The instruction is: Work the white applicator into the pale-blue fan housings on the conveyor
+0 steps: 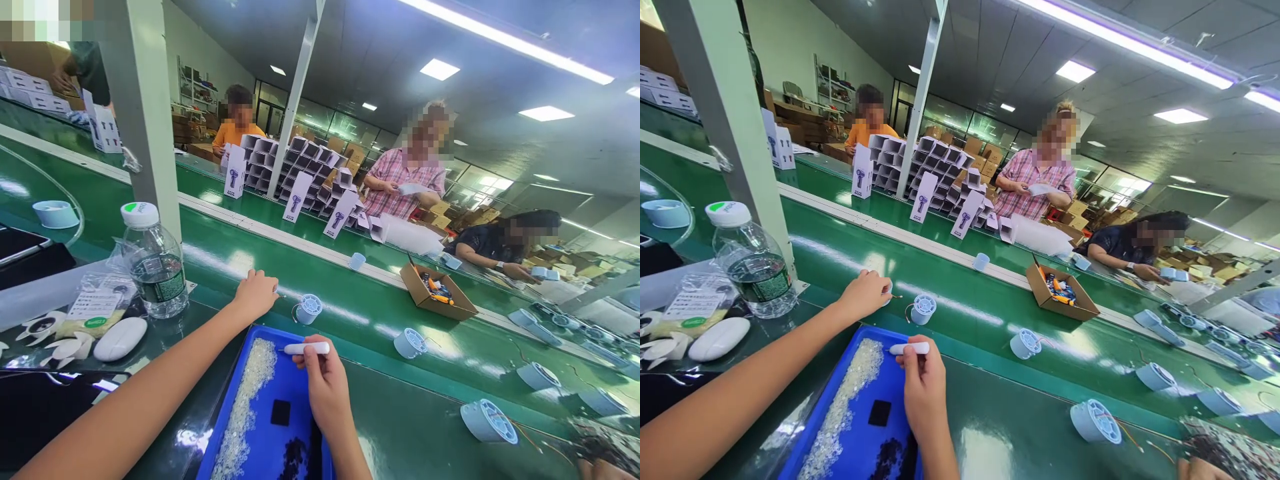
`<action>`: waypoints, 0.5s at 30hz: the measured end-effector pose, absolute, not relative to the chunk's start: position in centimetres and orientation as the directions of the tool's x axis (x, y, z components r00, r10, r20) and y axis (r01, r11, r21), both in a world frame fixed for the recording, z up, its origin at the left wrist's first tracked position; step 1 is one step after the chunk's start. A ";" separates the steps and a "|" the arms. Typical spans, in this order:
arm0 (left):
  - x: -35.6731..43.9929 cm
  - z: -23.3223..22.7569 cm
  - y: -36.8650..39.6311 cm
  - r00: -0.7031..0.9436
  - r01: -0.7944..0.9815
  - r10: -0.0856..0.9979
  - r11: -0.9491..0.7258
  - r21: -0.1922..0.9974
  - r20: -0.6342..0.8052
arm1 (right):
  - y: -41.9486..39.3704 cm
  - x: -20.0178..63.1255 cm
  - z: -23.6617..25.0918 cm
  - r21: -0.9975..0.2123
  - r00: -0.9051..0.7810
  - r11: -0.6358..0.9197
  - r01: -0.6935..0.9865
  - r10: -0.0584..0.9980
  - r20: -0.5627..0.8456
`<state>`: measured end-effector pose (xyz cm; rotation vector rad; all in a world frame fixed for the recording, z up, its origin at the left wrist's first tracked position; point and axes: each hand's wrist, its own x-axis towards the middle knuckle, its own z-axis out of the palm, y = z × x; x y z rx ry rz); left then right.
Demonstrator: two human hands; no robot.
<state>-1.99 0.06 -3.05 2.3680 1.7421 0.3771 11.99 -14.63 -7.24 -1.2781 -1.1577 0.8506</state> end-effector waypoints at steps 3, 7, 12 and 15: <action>-1.8 -3.5 0.0 0.277 0.882 0.945 -0.323 0.343 0.175 | -14.6 11.9 -7.3 -0.987 0.240 0.128 0.100 0.959 0.149; -1.4 -3.2 -0.2 0.249 0.828 0.935 -0.342 0.445 0.254 | -14.5 11.8 -7.3 -0.989 0.228 0.118 0.087 0.964 0.135; -1.1 -1.7 -0.6 0.215 0.742 0.909 -0.390 0.546 0.356 | -14.5 11.8 -7.3 -0.990 0.227 0.108 0.093 0.966 0.127; -0.9 -0.7 -0.9 0.198 0.699 0.905 -0.399 0.593 0.377 | -14.5 11.8 -7.3 -0.987 0.234 0.113 0.118 0.962 0.138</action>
